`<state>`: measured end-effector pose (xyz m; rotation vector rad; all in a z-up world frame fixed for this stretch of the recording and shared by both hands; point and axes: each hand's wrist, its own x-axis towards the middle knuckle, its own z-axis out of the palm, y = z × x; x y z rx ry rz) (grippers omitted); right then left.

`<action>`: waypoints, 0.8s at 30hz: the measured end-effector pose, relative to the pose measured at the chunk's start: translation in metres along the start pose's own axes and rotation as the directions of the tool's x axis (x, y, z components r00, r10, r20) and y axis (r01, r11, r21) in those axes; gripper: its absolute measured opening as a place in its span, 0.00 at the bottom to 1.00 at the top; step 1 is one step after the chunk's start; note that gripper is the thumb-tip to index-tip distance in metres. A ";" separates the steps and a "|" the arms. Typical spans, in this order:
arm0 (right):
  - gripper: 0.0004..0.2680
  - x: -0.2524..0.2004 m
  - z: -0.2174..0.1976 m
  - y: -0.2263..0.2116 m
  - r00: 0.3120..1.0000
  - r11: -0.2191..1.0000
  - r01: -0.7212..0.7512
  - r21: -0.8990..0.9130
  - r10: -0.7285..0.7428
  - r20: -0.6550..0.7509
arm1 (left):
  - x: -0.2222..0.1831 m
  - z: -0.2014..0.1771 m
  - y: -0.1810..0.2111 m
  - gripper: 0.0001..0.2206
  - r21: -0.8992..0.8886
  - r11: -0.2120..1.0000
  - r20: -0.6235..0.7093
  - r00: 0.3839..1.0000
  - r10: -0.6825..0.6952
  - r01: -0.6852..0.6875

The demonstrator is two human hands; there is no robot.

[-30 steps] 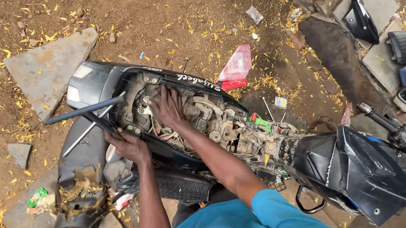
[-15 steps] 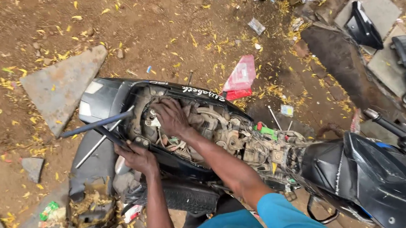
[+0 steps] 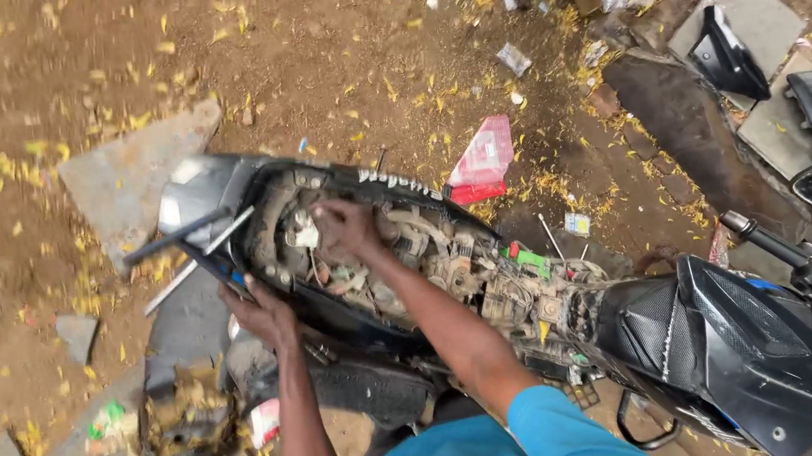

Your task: Cleaning and repairing internal components of a motorcycle using tools.

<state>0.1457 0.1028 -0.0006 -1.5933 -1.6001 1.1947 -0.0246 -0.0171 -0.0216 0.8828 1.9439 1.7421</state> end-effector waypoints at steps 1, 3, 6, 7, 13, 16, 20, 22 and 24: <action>0.10 -0.002 0.000 0.066 0.999 1.000 -0.016 -0.005 0.016 0.028 | -0.007 -0.005 0.001 0.18 0.019 1.000 -0.013 1.000 -0.023 0.023; 0.03 0.041 0.038 0.157 0.966 0.897 0.254 0.363 -0.215 -0.145 | -0.016 -0.017 -0.003 0.20 -0.027 0.995 -0.079 0.993 -0.093 0.091; 0.08 0.016 0.007 0.125 0.982 0.919 -0.053 0.391 0.119 -0.147 | -0.028 -0.034 -0.083 0.26 0.036 0.999 -0.196 0.980 0.015 -0.008; 0.08 0.012 0.007 0.120 0.987 0.919 -0.060 0.389 0.114 -0.117 | -0.028 -0.042 -0.054 0.26 0.050 0.999 -0.223 0.975 0.010 0.001; 0.08 -0.015 0.005 0.044 0.974 0.961 0.220 0.166 -0.209 -0.083 | -0.032 -0.067 0.018 0.13 0.105 0.990 -0.263 0.963 -0.064 0.095; 0.18 -0.026 0.005 0.019 0.920 0.869 0.369 -0.329 -0.392 -0.003 | -0.039 -0.077 0.029 0.11 0.028 0.995 -0.253 0.964 -0.086 0.096; 0.09 -0.018 -0.006 0.052 0.977 0.979 0.204 -0.003 -0.204 -0.065 | -0.040 -0.092 0.025 0.12 -0.119 0.969 -0.236 0.942 -0.239 0.216; 0.07 -0.018 -0.003 0.075 0.969 0.965 0.156 0.211 -0.108 -0.222 | -0.040 -0.098 0.023 0.11 -0.052 0.993 -0.241 0.963 -0.119 0.109; 0.02 -0.028 0.003 0.088 0.746 0.751 0.659 0.045 -0.644 -0.170 | -0.039 -0.100 0.039 0.11 -0.140 0.966 -0.252 0.935 -0.249 0.219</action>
